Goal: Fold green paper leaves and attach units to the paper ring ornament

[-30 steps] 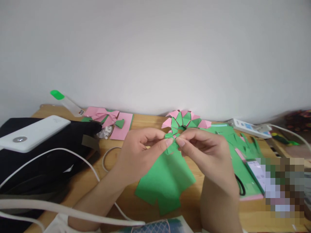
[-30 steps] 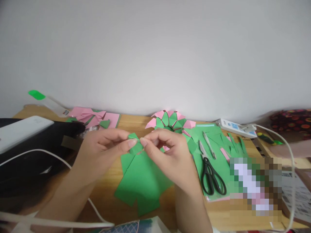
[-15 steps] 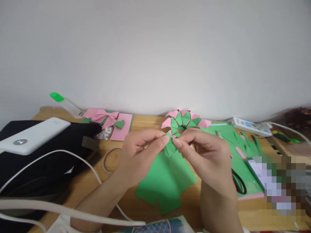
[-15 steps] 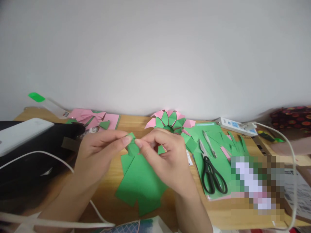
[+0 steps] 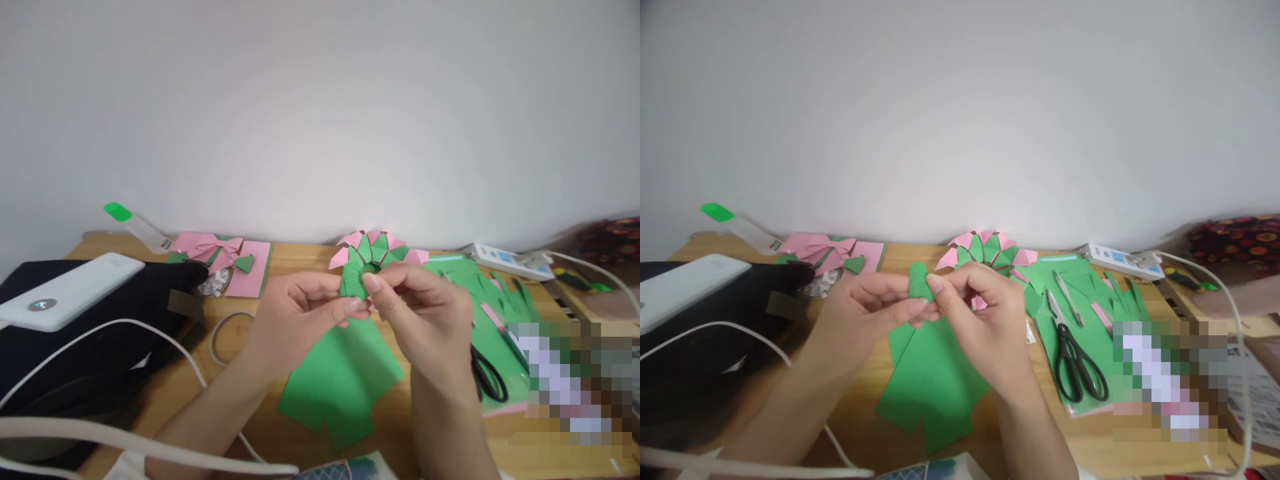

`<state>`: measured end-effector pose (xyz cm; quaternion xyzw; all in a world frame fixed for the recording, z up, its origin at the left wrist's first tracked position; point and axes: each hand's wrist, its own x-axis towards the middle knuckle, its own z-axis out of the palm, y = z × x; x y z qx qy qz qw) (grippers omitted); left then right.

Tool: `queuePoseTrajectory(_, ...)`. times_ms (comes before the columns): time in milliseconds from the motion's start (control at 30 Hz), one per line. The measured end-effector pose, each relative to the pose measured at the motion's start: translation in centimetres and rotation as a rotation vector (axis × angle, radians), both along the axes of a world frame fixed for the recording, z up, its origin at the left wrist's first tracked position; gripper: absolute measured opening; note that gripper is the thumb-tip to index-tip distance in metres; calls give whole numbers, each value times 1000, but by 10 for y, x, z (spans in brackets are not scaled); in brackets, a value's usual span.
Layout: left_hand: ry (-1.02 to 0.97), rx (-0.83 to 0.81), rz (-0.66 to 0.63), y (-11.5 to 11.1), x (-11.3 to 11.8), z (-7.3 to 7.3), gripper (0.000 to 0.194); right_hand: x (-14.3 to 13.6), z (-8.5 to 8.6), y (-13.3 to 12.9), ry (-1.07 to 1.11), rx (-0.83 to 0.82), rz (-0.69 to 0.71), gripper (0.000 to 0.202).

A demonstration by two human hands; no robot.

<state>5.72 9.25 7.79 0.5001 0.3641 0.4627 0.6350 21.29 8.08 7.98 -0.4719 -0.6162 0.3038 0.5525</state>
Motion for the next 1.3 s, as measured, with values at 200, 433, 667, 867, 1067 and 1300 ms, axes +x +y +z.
queuePoseTrajectory(200, 462, 494, 357, -4, -1, -6, 18, 1, 0, 3, 15, -72, -5, 37)
queuePoseTrajectory(433, 791, 1124, 613, -7, -2, -11, 29, -8, 7, -6, 88, -137, 116, 24)
queuePoseTrajectory(667, 533, 945, 494, -8, -5, -9, 29, -3, 8, -2, 16, -98, 56, 16)
queuePoseTrajectory(867, 317, 455, 344, -7, -7, -5, 34, 2, 7, -3, -108, 30, 51, 16)
queuePoseTrajectory(1067, 101, 184, 130, -3, -9, 2, 13, 5, 7, -3, -101, 41, 130, 14)
queuePoseTrajectory(1300, 73, 167, 55, -6, -10, 3, 14, 11, 4, 5, 276, -290, 243, 27)
